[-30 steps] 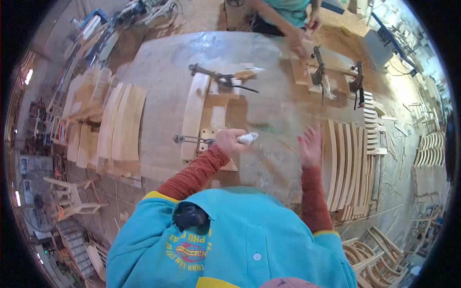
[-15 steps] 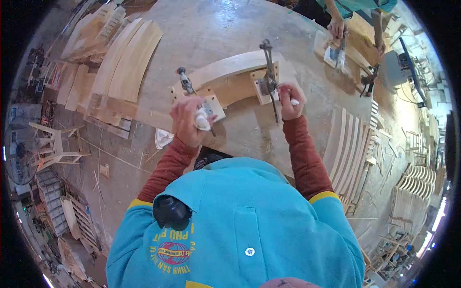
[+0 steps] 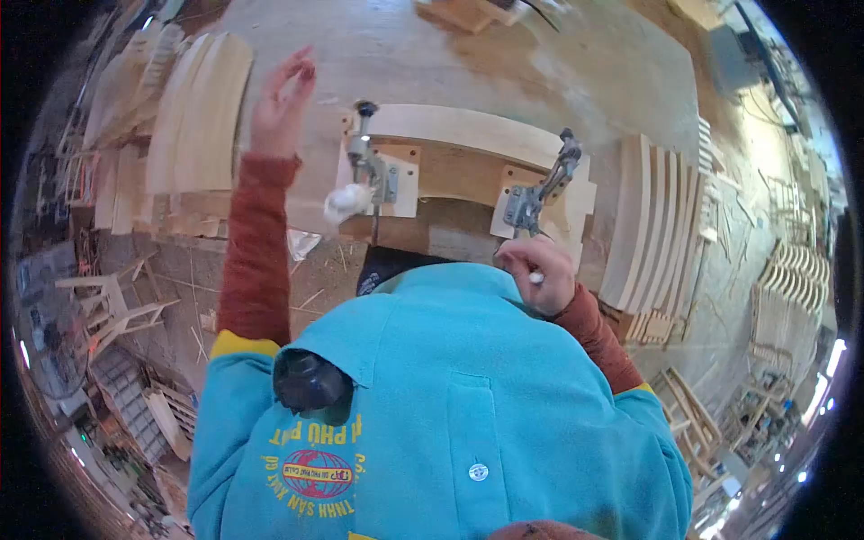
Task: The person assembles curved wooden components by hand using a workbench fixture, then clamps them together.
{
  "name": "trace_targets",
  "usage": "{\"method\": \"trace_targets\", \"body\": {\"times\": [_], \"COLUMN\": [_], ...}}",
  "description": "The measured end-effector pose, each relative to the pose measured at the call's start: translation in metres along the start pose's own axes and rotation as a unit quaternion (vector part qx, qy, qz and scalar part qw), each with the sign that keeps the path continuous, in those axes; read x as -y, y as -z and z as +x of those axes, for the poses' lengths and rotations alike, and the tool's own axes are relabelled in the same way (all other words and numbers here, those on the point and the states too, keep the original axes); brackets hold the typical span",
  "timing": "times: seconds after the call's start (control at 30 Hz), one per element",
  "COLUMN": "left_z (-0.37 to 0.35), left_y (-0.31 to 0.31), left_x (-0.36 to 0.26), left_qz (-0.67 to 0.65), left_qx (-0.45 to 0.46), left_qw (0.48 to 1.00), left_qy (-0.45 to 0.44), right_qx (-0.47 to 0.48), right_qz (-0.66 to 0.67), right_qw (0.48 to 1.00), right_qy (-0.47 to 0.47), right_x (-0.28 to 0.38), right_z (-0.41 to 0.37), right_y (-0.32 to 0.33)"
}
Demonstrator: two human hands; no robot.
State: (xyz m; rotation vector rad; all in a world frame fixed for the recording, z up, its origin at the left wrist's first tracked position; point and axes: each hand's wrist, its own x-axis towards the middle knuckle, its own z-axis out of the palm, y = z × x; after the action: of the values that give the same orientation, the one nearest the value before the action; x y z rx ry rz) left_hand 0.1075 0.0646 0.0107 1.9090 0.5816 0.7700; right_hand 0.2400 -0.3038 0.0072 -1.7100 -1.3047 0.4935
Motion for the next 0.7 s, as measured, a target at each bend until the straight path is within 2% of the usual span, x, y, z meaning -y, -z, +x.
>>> {"method": "trace_targets", "body": {"times": [0.03,0.07,0.13,0.17,0.23,0.3,0.37,0.43,0.5,0.57,0.6,0.7], "left_z": [0.017,0.031,0.047,0.052,0.063,0.053,0.042,0.039,0.050,0.076,0.089,0.138], "left_y": [-0.004,-0.012,-0.038,-0.052,-0.082,-0.100,-0.116,-0.123,-0.119,-0.109,-0.102,-0.097], "left_x": [0.015,0.027,0.054,0.072,0.129,0.100,0.075,0.092,0.078,0.065,0.057,0.008], "left_qz": [-0.007,-0.014,0.133,0.207,0.258,0.244,0.192,0.268,0.220,0.300,0.258,0.096], "left_qx": [0.040,0.080,0.249,0.327,0.451,0.519,0.530,0.492,0.484,0.430,0.416,0.365], "left_qw": [0.998,0.994,0.959,0.922,0.841,0.814,0.826,0.823,0.843,0.842,0.867,0.924], "left_qy": [0.037,0.073,0.016,-0.018,-0.151,-0.094,-0.030,-0.096,-0.086,-0.122,-0.097,-0.061], "right_qx": [-0.006,-0.024,-0.014,-0.010,-0.015,-0.005,0.011,0.015,-0.032,-0.070,-0.130,-0.220], "right_qz": [0.013,0.016,0.010,0.010,0.008,-0.005,0.030,0.103,0.129,0.128,0.060,-0.024], "right_qw": [0.999,0.999,0.998,0.997,0.998,0.998,0.997,0.991,0.988,0.986,0.989,0.974], "right_qy": [-0.039,-0.035,-0.060,-0.071,-0.064,-0.069,-0.068,-0.083,-0.081,-0.079,-0.046,-0.053], "right_x": [0.002,0.008,0.010,0.010,0.012,0.017,0.019,0.026,0.031,0.033,0.034,0.037], "right_z": [-0.005,-0.005,-0.008,-0.009,-0.007,-0.009,-0.011,-0.011,-0.013,-0.015,-0.011,0.005], "right_y": [0.007,0.010,0.015,0.015,0.017,0.024,0.031,0.041,0.056,0.075,0.081,0.103]}}
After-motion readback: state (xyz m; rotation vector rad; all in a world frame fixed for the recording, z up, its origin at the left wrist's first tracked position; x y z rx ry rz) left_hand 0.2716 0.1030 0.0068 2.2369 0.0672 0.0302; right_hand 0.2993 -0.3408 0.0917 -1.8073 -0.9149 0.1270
